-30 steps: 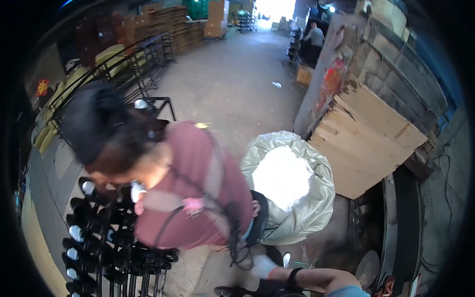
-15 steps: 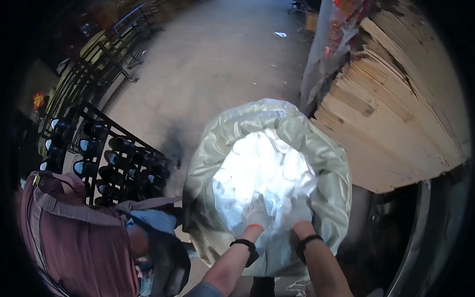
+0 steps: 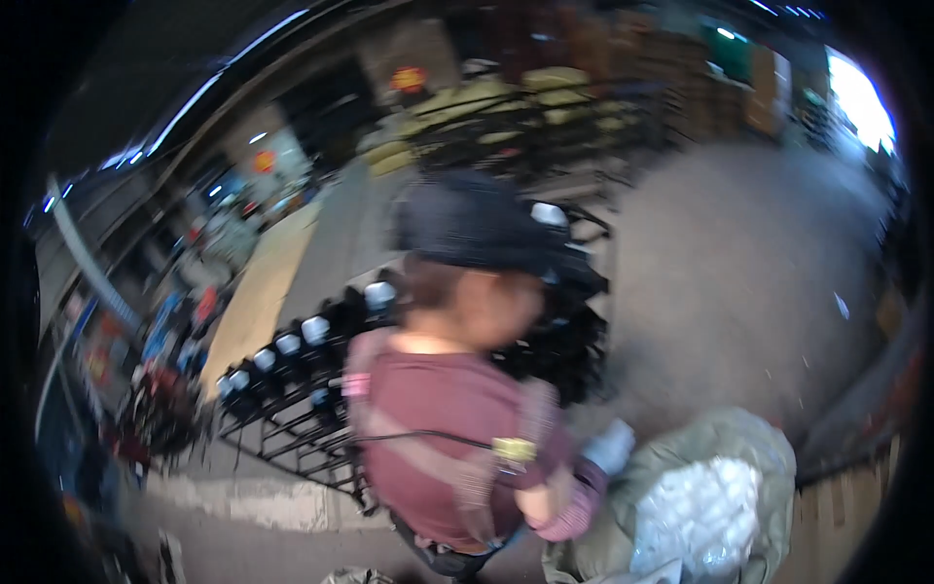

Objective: Inserting paper or foam fillers into finished black shoes on a rack.

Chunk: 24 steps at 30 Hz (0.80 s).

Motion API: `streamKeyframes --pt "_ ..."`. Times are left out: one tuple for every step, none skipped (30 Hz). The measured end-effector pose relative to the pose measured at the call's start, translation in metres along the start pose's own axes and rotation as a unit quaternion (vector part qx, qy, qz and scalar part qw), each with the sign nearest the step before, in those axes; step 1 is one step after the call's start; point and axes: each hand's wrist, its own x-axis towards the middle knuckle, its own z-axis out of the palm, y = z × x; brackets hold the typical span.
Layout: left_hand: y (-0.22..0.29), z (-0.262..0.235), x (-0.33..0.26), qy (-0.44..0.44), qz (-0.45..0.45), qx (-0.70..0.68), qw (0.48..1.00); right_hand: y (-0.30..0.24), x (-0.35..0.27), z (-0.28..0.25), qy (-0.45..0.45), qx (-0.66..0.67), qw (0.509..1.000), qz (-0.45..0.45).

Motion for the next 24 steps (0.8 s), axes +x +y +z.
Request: streamKeyframes --pt "0.041 -0.024 -0.020 0.009 0.033 0.010 0.999 -0.013 -0.010 0.006 -0.083 -0.062 0.983 -0.149" --pt "0.085 -0.049 -0.046 0.015 0.067 0.019 0.997 -0.054 -0.015 0.014 -0.101 -0.065 0.978 -0.173" --pt "0.129 -0.075 -0.076 0.017 0.098 0.025 0.995 -0.110 -0.024 0.026 -0.208 -0.024 0.968 -0.138" --pt "0.169 -0.102 -0.107 0.014 0.128 0.030 0.991 -0.157 -0.032 0.043 -0.308 0.012 0.947 -0.095" --pt "0.208 -0.134 -0.139 -0.014 0.017 0.012 1.000 -0.192 -0.031 0.070 -0.327 0.002 0.939 -0.106" --pt "0.226 -0.157 -0.172 0.009 0.026 0.013 1.000 -0.228 -0.029 0.100 -0.437 0.012 0.893 -0.103" --pt "0.238 -0.182 -0.204 0.079 -0.001 -0.041 0.996 -0.259 -0.032 0.129 -0.532 0.018 0.841 -0.095" --pt "0.243 -0.209 -0.227 0.120 -0.023 -0.101 0.987 -0.278 -0.043 0.146 -0.599 0.020 0.796 -0.084" --pt "0.245 -0.236 -0.246 0.154 -0.047 -0.160 0.974 -0.231 -0.029 0.181 -0.588 -0.044 0.771 -0.240" --pt "0.242 -0.264 -0.260 0.190 -0.076 -0.219 0.954 -0.186 -0.009 0.212 -0.568 -0.110 0.719 -0.386" --pt "0.220 -0.303 -0.273 0.255 -0.127 -0.288 0.914 -0.269 -0.013 0.260 -0.589 -0.112 0.712 -0.365" --pt "0.233 -0.313 -0.294 0.317 -0.156 -0.328 0.876 -0.402 -0.044 0.291 -0.538 -0.007 0.821 -0.192" --pt "0.259 -0.335 -0.295 0.322 0.052 -0.127 0.937 -0.423 -0.034 0.320 -0.457 -0.012 0.849 -0.266" --pt "0.284 -0.383 -0.294 0.312 0.140 0.315 0.885 -0.457 -0.036 0.353 -0.371 0.059 0.897 -0.234" --pt "0.271 -0.425 -0.294 0.287 0.088 0.341 0.891 -0.479 -0.017 0.395 -0.325 0.107 0.903 -0.261" --pt "0.266 -0.469 -0.281 0.273 0.071 0.421 0.862 -0.499 0.003 0.431 -0.353 0.109 0.901 -0.227" --pt "0.260 -0.496 -0.266 0.313 0.056 0.413 0.854 -0.514 0.021 0.469 -0.383 0.111 0.897 -0.192" --pt "0.246 -0.526 -0.243 0.363 0.026 0.473 0.803 -0.519 0.042 0.513 -0.379 0.056 0.897 -0.222" --pt "0.243 -0.549 -0.225 0.367 0.008 0.521 0.771 -0.518 0.062 0.555 -0.377 0.004 0.891 -0.253" --pt "0.244 -0.570 -0.205 0.341 -0.049 0.525 0.778 -0.514 0.085 0.589 -0.347 -0.065 0.858 -0.373" --pt "0.236 -0.587 -0.196 0.341 -0.077 0.534 0.770 -0.514 0.100 0.621 -0.320 -0.128 0.804 -0.485" --pt "0.222 -0.606 -0.195 0.348 -0.074 0.543 0.760 -0.521 0.089 0.652 -0.325 -0.238 0.773 -0.490" --pt "0.214 -0.615 -0.193 0.353 -0.070 0.550 0.754 -0.524 0.079 0.677 -0.325 -0.348 0.732 -0.487" --pt "0.205 -0.620 -0.189 0.354 -0.036 0.543 0.761 -0.513 0.092 0.704 -0.306 -0.414 0.666 -0.540"
